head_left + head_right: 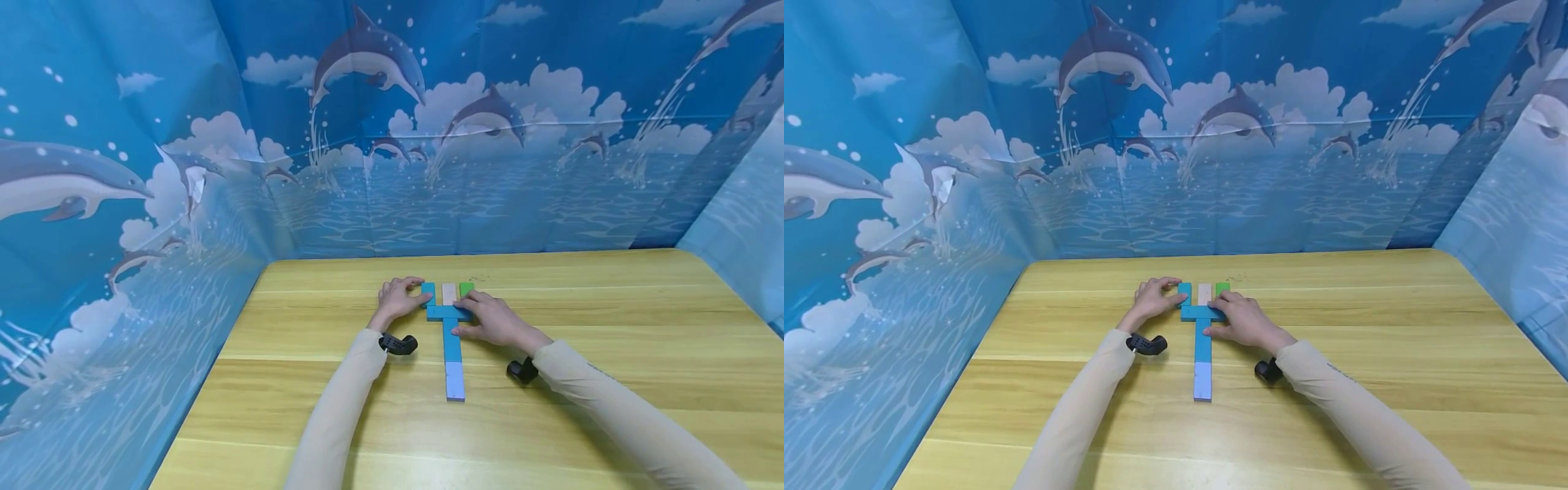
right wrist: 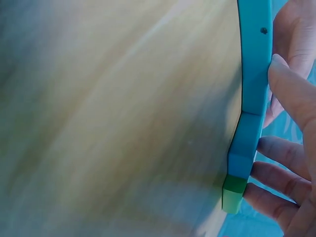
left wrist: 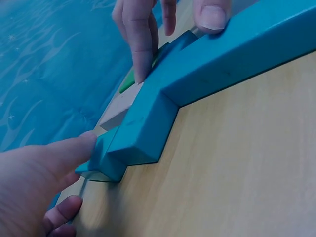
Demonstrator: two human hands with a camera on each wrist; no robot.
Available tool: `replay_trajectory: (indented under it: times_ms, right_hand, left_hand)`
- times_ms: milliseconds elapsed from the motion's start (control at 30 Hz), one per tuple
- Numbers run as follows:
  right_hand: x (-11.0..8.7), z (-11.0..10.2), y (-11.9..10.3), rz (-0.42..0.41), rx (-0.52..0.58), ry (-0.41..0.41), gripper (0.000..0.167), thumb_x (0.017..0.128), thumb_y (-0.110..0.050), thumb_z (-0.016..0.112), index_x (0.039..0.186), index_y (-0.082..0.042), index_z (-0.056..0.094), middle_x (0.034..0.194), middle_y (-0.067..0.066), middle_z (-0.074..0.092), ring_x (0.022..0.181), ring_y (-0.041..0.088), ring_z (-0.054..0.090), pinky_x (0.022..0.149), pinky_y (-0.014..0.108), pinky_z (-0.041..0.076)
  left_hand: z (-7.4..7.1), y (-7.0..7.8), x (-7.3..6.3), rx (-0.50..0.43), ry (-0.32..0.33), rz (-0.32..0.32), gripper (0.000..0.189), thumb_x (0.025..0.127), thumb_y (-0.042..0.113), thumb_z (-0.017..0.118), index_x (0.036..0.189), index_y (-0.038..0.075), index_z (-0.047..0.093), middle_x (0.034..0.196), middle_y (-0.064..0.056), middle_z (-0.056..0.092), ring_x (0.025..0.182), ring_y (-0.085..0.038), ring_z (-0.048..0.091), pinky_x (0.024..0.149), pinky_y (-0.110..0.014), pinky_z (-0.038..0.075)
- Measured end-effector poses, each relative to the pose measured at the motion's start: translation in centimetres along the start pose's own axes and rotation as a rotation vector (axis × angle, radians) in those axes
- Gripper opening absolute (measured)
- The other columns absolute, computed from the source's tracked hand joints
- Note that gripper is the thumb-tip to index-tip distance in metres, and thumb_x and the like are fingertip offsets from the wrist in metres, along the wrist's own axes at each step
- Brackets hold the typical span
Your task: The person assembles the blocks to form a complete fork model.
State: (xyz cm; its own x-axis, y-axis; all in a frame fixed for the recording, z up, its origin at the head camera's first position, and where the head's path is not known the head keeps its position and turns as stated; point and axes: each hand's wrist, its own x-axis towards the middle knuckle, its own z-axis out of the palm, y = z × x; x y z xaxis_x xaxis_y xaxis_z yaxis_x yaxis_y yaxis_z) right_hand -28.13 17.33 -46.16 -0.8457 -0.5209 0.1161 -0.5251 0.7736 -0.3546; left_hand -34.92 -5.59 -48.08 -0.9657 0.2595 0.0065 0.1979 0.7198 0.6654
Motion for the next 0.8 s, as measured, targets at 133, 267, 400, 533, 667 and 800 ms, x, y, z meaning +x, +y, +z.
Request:
replay_trajectory:
  times_ms: [133, 267, 400, 533, 667, 800]
  right_hand:
    - [0.06, -0.03, 0.13, -0.018, -0.004, 0.009, 0.065, 0.085, -0.045, 0.069, 0.13, 0.0, 0.056, 0.12, 0.017, 0.054, 0.107, 0.034, 0.053, 0.088, 0.054, 0.04]
    - [0.17, -0.16, 0.23, -0.027, -0.011, 0.013, 0.064, 0.084, -0.045, 0.07, 0.128, 0.0, 0.057, 0.117, 0.015, 0.055, 0.103, 0.032, 0.054, 0.085, 0.052, 0.042]
    - [0.33, -0.35, 0.28, -0.024, -0.016, 0.005, 0.064, 0.084, -0.045, 0.07, 0.128, -0.001, 0.058, 0.117, 0.015, 0.055, 0.102, 0.031, 0.054, 0.084, 0.052, 0.043]
    - [0.48, -0.43, 0.32, -0.014, -0.019, -0.006, 0.064, 0.083, -0.045, 0.07, 0.128, -0.002, 0.058, 0.116, 0.014, 0.055, 0.102, 0.032, 0.054, 0.083, 0.054, 0.042]
    - [0.66, -0.41, 0.44, 0.006, -0.013, -0.017, 0.064, 0.082, -0.046, 0.072, 0.127, -0.003, 0.059, 0.114, 0.013, 0.054, 0.1, 0.029, 0.053, 0.081, 0.051, 0.043]
    - [0.7, -0.48, 0.49, 0.021, 0.022, -0.017, 0.063, 0.081, -0.044, 0.074, 0.126, -0.002, 0.06, 0.113, 0.013, 0.055, 0.099, 0.028, 0.053, 0.082, 0.047, 0.045]
  left_hand:
    - [-0.06, -0.03, 0.05, -0.04, 0.002, -0.013, 0.048, 0.09, 0.048, 0.061, 0.13, 0.022, 0.058, 0.117, -0.002, 0.055, 0.101, -0.023, 0.039, 0.085, -0.039, 0.026]
    - [-0.09, -0.06, 0.11, -0.059, 0.007, -0.004, 0.045, 0.093, 0.046, 0.057, 0.13, 0.02, 0.058, 0.118, -0.001, 0.055, 0.103, -0.023, 0.039, 0.088, -0.039, 0.026]
    - [-0.07, -0.07, 0.11, -0.064, 0.012, -0.002, 0.044, 0.095, 0.044, 0.054, 0.131, 0.018, 0.057, 0.12, -0.003, 0.054, 0.105, -0.024, 0.039, 0.089, -0.04, 0.027]
    - [0.01, -0.13, 0.13, -0.082, 0.034, -0.007, 0.044, 0.096, 0.043, 0.052, 0.131, 0.017, 0.057, 0.12, -0.004, 0.056, 0.107, -0.024, 0.04, 0.091, -0.041, 0.027]
    - [-0.03, -0.1, 0.08, -0.13, 0.072, -0.01, 0.042, 0.097, 0.04, 0.052, 0.13, 0.015, 0.058, 0.117, -0.005, 0.057, 0.109, -0.027, 0.041, 0.091, -0.042, 0.028]
    - [-0.26, -0.04, -0.05, -0.169, 0.097, -0.024, 0.042, 0.097, 0.039, 0.052, 0.13, 0.014, 0.058, 0.116, -0.007, 0.055, 0.109, -0.028, 0.041, 0.091, -0.043, 0.031]
